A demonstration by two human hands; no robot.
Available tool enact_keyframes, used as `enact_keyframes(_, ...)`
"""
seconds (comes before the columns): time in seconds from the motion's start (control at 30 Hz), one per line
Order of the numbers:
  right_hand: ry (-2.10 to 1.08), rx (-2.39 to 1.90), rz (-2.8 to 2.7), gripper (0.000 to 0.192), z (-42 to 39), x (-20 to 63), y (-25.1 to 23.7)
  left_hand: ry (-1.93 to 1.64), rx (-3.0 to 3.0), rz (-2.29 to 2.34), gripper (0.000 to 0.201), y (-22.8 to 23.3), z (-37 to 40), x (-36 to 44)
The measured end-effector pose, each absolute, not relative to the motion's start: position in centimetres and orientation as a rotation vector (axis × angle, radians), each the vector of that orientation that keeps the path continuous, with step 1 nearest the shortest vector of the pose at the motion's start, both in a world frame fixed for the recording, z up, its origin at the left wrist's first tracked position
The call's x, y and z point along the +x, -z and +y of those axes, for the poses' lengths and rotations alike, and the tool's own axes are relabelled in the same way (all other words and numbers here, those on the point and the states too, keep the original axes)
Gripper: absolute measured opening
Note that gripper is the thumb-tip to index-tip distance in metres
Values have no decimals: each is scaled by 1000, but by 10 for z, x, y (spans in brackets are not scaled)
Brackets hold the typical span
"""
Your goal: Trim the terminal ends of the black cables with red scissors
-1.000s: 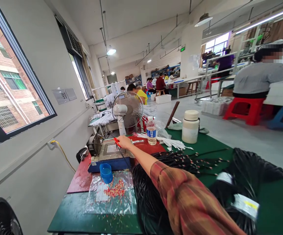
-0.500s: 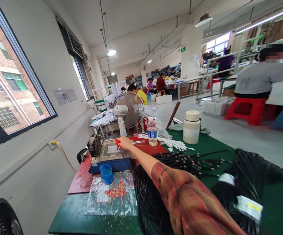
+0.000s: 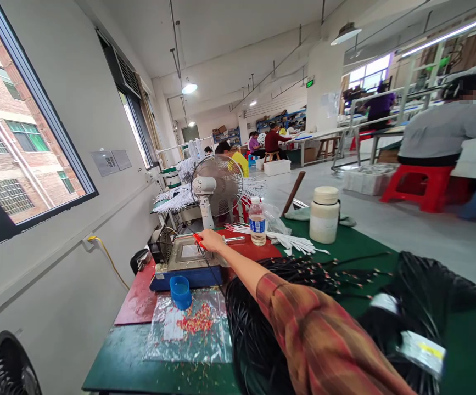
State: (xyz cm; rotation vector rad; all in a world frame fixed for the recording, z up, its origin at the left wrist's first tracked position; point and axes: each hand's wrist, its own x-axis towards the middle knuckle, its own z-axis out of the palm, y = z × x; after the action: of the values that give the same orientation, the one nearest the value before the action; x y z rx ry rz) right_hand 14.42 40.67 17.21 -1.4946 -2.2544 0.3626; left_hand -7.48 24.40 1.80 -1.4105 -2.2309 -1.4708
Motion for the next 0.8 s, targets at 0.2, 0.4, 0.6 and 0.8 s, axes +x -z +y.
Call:
enact_keyframes(0.2,-366,-1504,-2260,22,408,144,-172,1419,-1419,-2172,73,-57,304,-77)
enact_keyframes(0.4,-364,-1498,-2275,22,410,143,-170,1412,-1414,-2128,77,-69,316,-72)
enact_keyframes(0.6,-367,-1498,-2282,24,410,143,-171,1415,-1390,-2131,77,-29,265,-70)
enact_keyframes(0.8,-374,-1491,-2281,23,411,143,-171,1413,-1370,-2148,80,17,174,-67)
